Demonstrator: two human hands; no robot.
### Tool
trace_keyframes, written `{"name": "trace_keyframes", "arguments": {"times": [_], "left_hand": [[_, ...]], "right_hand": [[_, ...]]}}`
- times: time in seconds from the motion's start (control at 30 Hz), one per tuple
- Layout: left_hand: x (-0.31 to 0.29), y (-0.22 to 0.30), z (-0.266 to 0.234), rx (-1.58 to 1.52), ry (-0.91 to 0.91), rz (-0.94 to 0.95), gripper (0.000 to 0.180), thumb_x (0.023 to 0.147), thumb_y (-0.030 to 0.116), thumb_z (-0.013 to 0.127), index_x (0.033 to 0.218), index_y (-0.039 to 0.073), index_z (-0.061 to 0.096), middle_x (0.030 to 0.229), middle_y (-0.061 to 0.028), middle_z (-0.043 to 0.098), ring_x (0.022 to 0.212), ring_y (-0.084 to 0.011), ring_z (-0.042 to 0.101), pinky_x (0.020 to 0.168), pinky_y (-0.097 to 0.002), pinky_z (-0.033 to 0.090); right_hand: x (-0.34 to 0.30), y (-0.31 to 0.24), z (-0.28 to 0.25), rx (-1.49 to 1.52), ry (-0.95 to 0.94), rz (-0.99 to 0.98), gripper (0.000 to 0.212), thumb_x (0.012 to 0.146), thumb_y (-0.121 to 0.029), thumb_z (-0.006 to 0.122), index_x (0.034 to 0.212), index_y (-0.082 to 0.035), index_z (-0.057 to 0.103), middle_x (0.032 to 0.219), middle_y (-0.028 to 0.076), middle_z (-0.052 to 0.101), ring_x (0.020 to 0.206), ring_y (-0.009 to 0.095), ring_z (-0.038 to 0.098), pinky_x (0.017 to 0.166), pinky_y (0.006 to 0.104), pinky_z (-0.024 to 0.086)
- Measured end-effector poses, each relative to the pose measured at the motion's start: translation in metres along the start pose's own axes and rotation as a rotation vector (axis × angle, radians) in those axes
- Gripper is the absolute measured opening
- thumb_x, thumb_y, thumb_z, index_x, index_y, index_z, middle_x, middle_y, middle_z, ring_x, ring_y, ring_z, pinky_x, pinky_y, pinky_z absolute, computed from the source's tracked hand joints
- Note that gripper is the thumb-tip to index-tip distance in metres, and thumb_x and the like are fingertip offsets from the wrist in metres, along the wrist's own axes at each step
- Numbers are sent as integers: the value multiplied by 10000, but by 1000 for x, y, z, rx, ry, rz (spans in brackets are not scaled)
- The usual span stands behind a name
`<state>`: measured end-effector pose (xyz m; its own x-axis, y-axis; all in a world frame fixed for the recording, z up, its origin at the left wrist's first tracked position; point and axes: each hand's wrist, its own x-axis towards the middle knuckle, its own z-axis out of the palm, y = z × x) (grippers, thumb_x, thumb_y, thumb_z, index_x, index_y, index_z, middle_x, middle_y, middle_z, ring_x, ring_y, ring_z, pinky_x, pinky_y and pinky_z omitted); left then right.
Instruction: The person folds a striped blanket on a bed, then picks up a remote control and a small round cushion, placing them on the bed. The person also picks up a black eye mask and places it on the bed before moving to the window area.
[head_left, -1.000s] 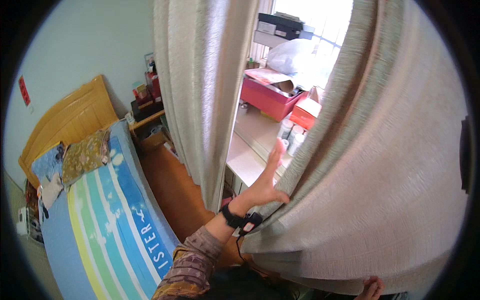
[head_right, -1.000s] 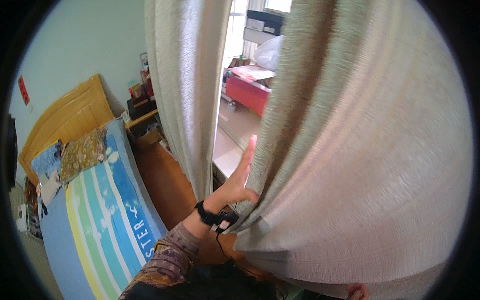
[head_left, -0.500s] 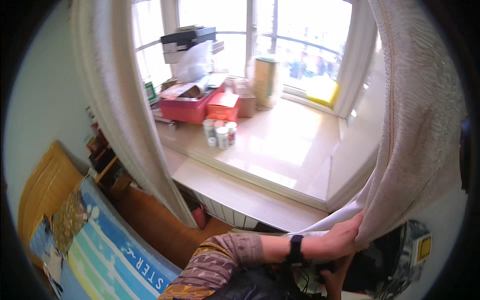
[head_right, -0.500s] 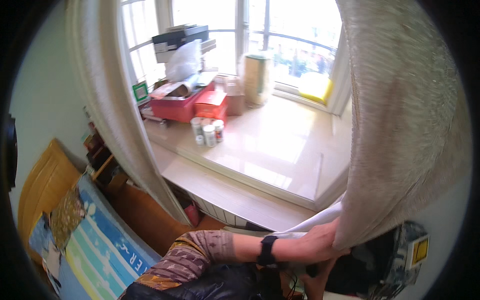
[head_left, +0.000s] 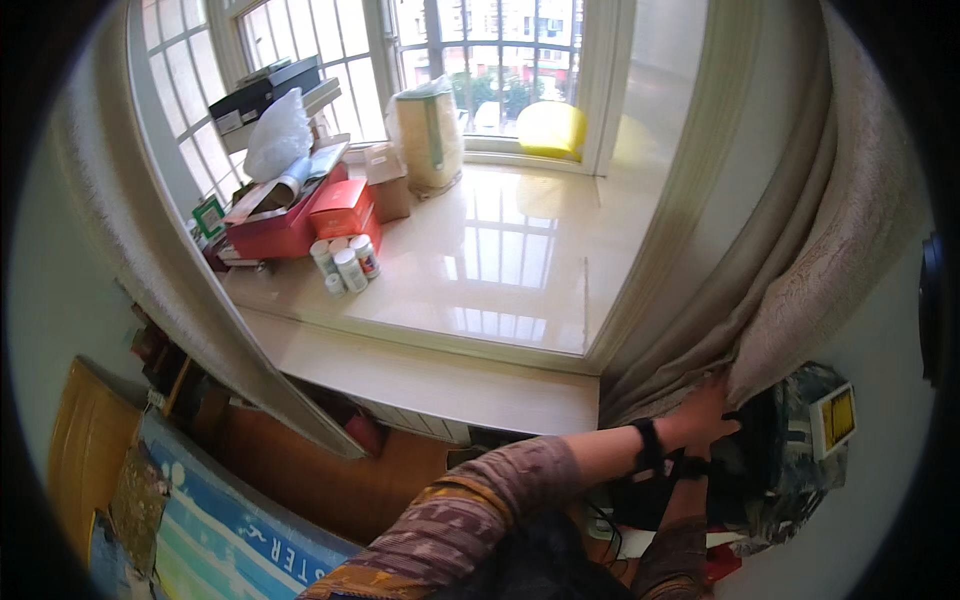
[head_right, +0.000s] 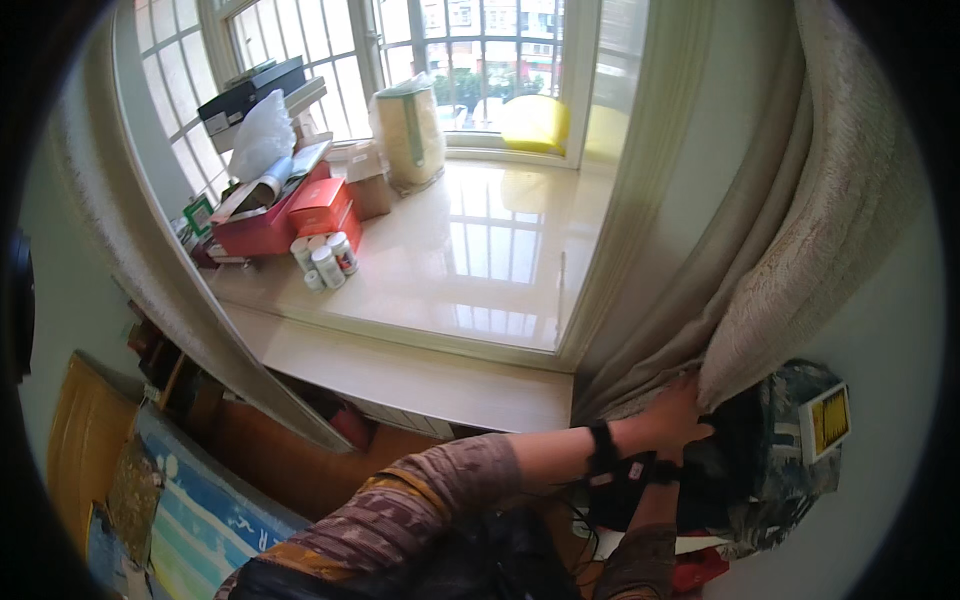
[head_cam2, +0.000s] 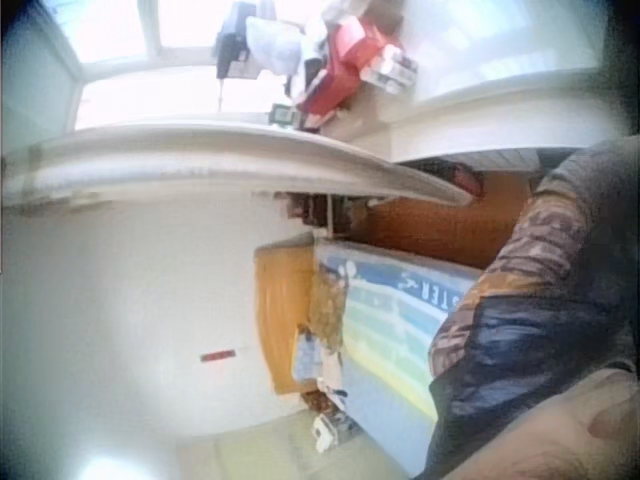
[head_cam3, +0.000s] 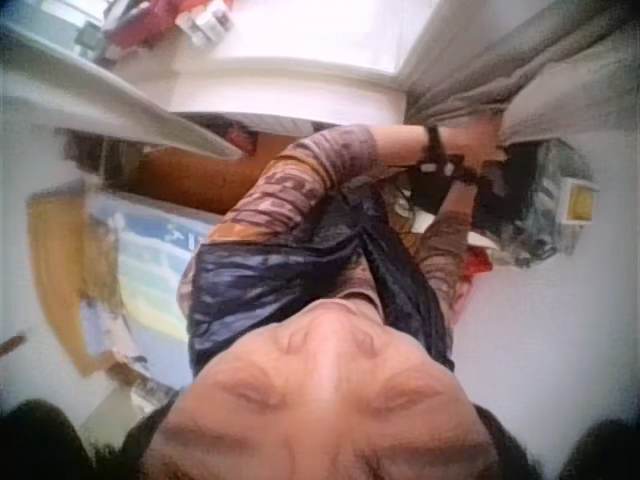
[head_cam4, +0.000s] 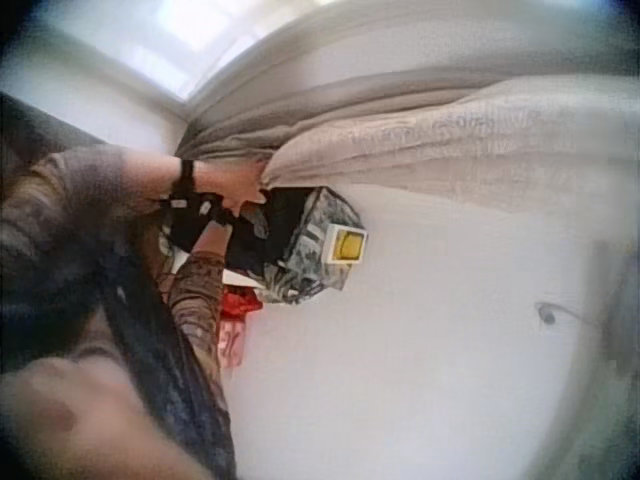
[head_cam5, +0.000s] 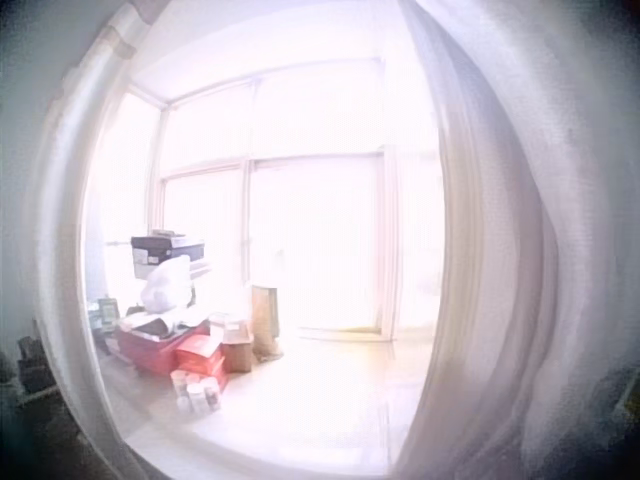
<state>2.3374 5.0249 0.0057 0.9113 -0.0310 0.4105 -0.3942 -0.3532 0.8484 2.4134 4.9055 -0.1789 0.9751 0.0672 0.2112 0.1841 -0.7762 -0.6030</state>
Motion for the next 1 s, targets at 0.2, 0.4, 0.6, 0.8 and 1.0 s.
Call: {"name": "trace_keyframes", "arguments": {"times": [0.2,0.4,0.6,0.8,1.0], "left_hand": [[-91,-73,-134,-503,-76,-197,601,872,117,587,1419,87,339,1337,-140,495,1146,-223,521,974,-349,419],[-277,-128,-344,111,972,-509,598,797,39,661,1319,-25,376,1205,-132,536,1005,-176,582,822,-294,513],[-411,-137,-502,869,1624,-785,1131,668,307,803,1463,-28,71,1493,-331,54,1402,-432,89,1148,-433,134],[-440,-192,-631,928,1659,-917,1165,634,306,826,1445,-72,81,1466,-383,17,1378,-479,128,1126,-460,207],[-450,-240,-721,918,1496,-899,1184,617,354,811,1451,-77,89,1457,-400,-14,1362,-514,140,1092,-534,221]], "right_hand": [[38,-7,100,67,-200,-114,489,975,-396,457,1242,9,518,1124,101,589,1034,180,535,907,308,418],[0,-46,150,491,-532,168,550,962,-468,449,1054,56,590,963,96,590,888,209,516,839,362,427],[-47,-40,162,382,-478,22,548,922,-406,512,1191,71,524,1072,182,622,996,288,571,899,370,429],[-64,-66,122,-79,-504,95,569,842,-394,577,1210,39,547,1186,242,586,1094,376,557,918,409,437],[-150,-237,94,-451,-390,112,451,818,-334,607,1129,-7,619,988,220,660,919,315,645,792,399,499]]}}
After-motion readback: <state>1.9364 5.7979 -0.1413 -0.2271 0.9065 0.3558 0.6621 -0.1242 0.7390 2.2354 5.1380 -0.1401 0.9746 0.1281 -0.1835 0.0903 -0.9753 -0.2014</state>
